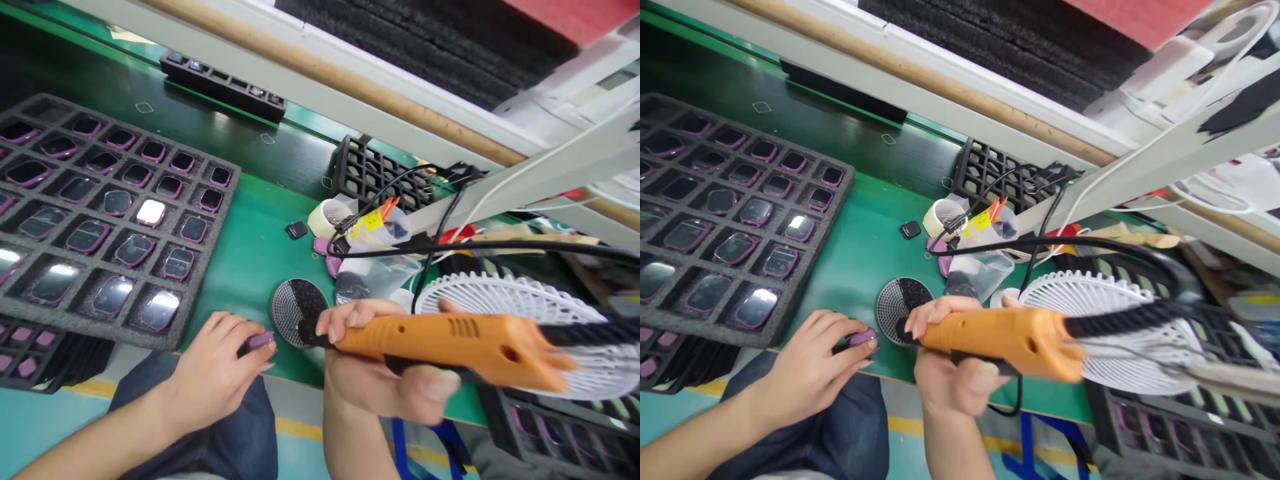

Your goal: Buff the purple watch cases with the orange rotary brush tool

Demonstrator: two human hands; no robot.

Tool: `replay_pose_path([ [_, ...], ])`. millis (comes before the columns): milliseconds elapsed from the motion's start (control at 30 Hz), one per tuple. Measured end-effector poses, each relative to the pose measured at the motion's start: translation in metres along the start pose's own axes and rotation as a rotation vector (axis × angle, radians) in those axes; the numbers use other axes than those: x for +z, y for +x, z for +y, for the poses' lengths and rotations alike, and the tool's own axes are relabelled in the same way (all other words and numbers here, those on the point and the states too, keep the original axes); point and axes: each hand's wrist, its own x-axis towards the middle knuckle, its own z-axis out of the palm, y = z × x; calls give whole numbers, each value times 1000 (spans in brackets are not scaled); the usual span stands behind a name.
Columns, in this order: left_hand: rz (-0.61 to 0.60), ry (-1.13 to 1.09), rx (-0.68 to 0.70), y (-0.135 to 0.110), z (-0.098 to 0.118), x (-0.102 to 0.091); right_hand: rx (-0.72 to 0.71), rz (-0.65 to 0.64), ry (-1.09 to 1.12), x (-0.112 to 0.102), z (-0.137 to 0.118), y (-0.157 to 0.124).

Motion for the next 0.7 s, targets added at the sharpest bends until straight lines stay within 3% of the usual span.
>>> replay_pose_path([
  [133,-23,-7,-11,2,2,-1,-118,-40,-46,9,-18,-5],
  [367,22,17,-52,3,5,4,71,-226,-58,14,-20,-15],
  [500,30,14,-60,5,5,4,133,-254,-89,14,-14,-15],
  [700,42,18,-63,6,6,5,14,-202,-11,21,-9,-18],
])
